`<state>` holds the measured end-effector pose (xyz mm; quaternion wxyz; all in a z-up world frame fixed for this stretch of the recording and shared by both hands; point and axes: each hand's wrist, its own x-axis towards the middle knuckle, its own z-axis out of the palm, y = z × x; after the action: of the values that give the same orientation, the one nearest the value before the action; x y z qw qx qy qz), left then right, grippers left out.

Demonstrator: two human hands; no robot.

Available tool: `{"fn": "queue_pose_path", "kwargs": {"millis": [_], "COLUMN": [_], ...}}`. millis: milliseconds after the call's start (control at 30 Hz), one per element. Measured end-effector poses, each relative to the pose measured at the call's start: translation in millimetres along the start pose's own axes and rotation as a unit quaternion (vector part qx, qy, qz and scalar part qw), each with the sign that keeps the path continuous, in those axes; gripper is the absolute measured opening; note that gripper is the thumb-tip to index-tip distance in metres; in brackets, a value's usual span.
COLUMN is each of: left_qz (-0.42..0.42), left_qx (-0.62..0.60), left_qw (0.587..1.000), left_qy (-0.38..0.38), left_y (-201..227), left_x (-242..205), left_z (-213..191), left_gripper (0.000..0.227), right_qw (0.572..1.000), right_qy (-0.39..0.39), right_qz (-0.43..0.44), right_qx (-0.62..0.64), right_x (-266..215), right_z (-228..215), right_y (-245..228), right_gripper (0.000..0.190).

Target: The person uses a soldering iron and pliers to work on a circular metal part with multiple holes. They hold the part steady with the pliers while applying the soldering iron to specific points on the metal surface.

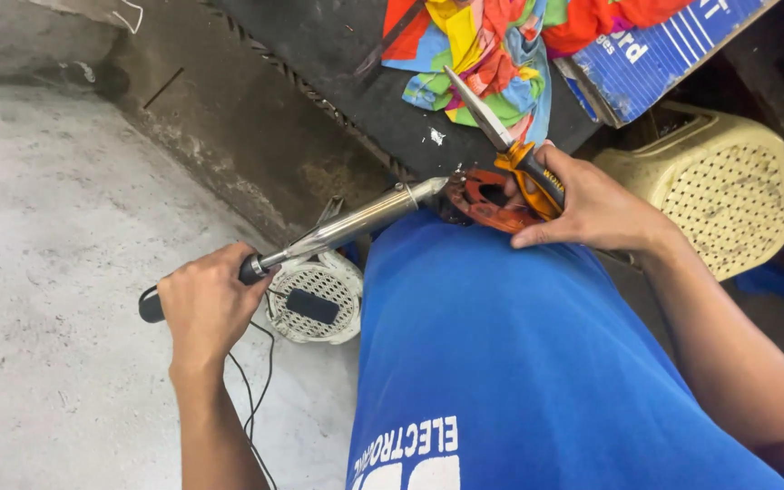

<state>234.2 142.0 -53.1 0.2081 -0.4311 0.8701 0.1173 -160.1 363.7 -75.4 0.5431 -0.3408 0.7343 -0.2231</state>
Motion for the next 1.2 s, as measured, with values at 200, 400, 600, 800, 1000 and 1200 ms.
{"fn": "queue_pose_path", "kwargs": {"millis": [200, 400, 600, 800, 1000, 1200], "left_qz": [0.085, 0.126, 0.157, 0.176, 0.176, 0.174], "left_qx": [-0.017, -0.012, -0.003, 0.009, 0.049, 0.032], "left_qw": [0.987, 0.969, 0.949, 0.941, 0.936, 0.938], "left_qy": [0.134, 0.213, 0.272, 0.289, 0.302, 0.298], "left_y": [-16, -21, -27, -29, -40, -27], "left_x": [16, 26, 43, 42, 43, 43], "left_z": [18, 16, 31, 13, 22, 21], "left_gripper": [0.035, 0.03, 0.028, 0.024, 0.025, 0.024], "right_qw": [1.0, 0.999, 0.997, 0.973, 0.97, 0.974], "right_qy": [-0.02, -0.017, 0.017, 0.126, 0.139, 0.128], "right_qz": [0.014, 0.03, -0.075, -0.159, -0.147, -0.132], "right_qx": [-0.004, 0.004, 0.002, -0.107, -0.137, -0.132], "right_x": [3, 2, -1, -5, -11, -10], "right_z": [8, 13, 17, 23, 24, 27], "right_y": [3, 12, 12, 55, 58, 61], "right_gripper": [0.08, 0.083, 0.04, 0.029, 0.025, 0.024]}}
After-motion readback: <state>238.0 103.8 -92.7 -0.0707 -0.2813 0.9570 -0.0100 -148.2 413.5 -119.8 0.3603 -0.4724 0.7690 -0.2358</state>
